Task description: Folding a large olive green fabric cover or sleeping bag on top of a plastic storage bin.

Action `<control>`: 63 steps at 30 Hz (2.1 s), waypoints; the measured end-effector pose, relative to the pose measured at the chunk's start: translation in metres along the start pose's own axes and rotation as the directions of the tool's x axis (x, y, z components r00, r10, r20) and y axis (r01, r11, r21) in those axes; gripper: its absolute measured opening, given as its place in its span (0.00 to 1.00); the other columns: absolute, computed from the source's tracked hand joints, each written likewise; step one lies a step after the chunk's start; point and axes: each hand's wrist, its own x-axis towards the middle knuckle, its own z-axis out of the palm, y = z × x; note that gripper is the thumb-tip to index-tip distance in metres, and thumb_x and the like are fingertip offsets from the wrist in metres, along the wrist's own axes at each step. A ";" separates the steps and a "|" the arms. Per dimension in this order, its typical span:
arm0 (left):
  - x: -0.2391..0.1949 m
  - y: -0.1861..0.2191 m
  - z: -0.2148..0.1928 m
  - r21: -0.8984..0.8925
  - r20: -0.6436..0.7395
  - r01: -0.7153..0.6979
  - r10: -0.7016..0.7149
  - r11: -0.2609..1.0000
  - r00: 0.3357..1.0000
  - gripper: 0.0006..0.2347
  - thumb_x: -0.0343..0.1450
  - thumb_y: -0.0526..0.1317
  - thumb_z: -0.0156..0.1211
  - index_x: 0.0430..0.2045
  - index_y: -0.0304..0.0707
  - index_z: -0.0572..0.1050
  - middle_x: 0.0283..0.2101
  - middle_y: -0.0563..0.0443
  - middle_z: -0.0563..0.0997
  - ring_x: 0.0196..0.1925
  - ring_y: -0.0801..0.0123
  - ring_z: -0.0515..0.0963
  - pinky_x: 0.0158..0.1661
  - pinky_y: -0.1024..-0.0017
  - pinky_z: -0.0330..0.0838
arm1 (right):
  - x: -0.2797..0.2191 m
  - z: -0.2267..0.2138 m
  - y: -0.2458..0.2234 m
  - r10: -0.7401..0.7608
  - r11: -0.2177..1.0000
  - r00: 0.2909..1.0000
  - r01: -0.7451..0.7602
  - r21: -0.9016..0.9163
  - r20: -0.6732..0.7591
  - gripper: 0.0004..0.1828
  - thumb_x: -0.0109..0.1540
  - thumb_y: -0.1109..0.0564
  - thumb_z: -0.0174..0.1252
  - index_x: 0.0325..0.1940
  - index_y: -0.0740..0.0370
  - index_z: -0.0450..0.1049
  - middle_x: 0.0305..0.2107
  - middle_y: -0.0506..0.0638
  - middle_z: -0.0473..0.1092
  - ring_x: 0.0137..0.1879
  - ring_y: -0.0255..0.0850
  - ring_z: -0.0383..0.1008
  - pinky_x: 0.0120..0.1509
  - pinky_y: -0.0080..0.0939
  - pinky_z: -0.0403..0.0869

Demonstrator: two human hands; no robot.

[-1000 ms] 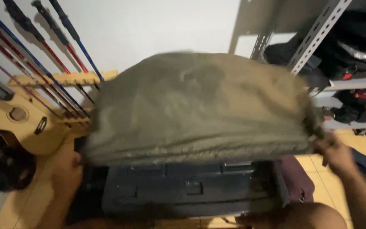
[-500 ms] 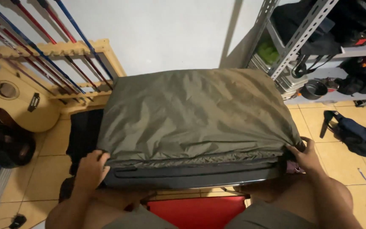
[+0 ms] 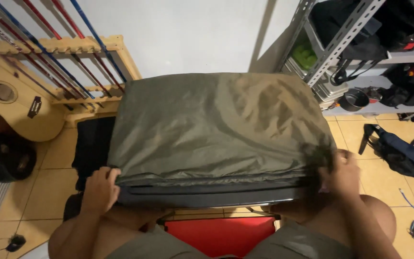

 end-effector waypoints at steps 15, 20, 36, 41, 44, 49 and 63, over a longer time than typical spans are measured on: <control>0.020 0.033 0.011 -0.031 -0.150 -0.187 0.180 0.982 0.972 0.18 0.59 0.23 0.55 0.38 0.47 0.76 0.34 0.53 0.71 0.38 0.59 0.71 0.38 0.65 0.71 | -0.001 0.046 0.052 -0.224 0.824 0.955 0.292 -0.485 0.194 0.29 0.55 0.64 0.59 0.60 0.50 0.67 0.45 0.54 0.69 0.50 0.56 0.72 0.54 0.53 0.76; 0.016 0.030 0.021 -0.022 0.000 -0.180 0.180 0.983 0.984 0.16 0.60 0.24 0.54 0.35 0.49 0.73 0.33 0.55 0.70 0.39 0.60 0.72 0.38 0.63 0.68 | 0.000 0.035 0.035 -0.010 0.866 0.972 0.126 -0.484 0.236 0.21 0.61 0.59 0.51 0.59 0.52 0.65 0.52 0.56 0.69 0.59 0.59 0.72 0.55 0.58 0.79; 0.078 0.196 -0.079 -0.523 -0.200 -0.345 0.281 0.779 0.938 0.12 0.68 0.48 0.62 0.42 0.49 0.81 0.49 0.48 0.82 0.50 0.50 0.80 0.47 0.51 0.71 | -0.028 0.055 -0.143 -0.514 0.841 0.846 0.529 -0.110 0.138 0.25 0.63 0.38 0.56 0.61 0.50 0.72 0.53 0.57 0.69 0.47 0.60 0.76 0.48 0.59 0.76; 0.107 0.295 -0.046 -0.489 -0.087 -0.233 0.219 0.840 0.972 0.21 0.74 0.54 0.50 0.62 0.61 0.70 0.69 0.52 0.66 0.71 0.56 0.62 0.64 0.42 0.50 | -0.026 0.134 -0.191 -0.403 0.879 0.865 0.457 -0.138 0.298 0.37 0.69 0.31 0.37 0.79 0.46 0.50 0.78 0.54 0.40 0.81 0.56 0.41 0.76 0.66 0.49; 0.102 0.301 -0.026 -0.407 -0.098 -0.217 0.193 0.887 0.976 0.26 0.73 0.59 0.49 0.69 0.64 0.62 0.74 0.54 0.59 0.76 0.56 0.55 0.66 0.33 0.44 | -0.023 0.145 -0.180 -0.365 0.892 0.892 0.417 -0.173 0.267 0.39 0.69 0.29 0.34 0.81 0.43 0.46 0.78 0.53 0.38 0.82 0.54 0.36 0.78 0.66 0.43; 0.090 0.226 0.007 -0.240 -0.166 -0.131 0.092 0.962 0.982 0.36 0.66 0.69 0.54 0.70 0.64 0.58 0.76 0.52 0.56 0.77 0.54 0.54 0.64 0.29 0.45 | 0.010 0.093 -0.104 -0.196 0.941 0.927 0.269 -0.204 0.319 0.37 0.67 0.31 0.42 0.78 0.40 0.52 0.78 0.50 0.41 0.82 0.54 0.38 0.79 0.68 0.43; 0.044 -0.002 0.044 -0.326 0.638 0.896 -0.630 0.301 0.444 0.50 0.70 0.77 0.36 0.61 0.18 0.73 0.64 0.20 0.73 0.66 0.28 0.70 0.63 0.45 0.60 | 0.028 -0.023 -0.053 0.695 0.342 0.492 -0.868 0.361 0.524 0.60 0.55 0.20 0.49 0.81 0.56 0.49 0.73 0.62 0.53 0.71 0.68 0.61 0.65 0.69 0.71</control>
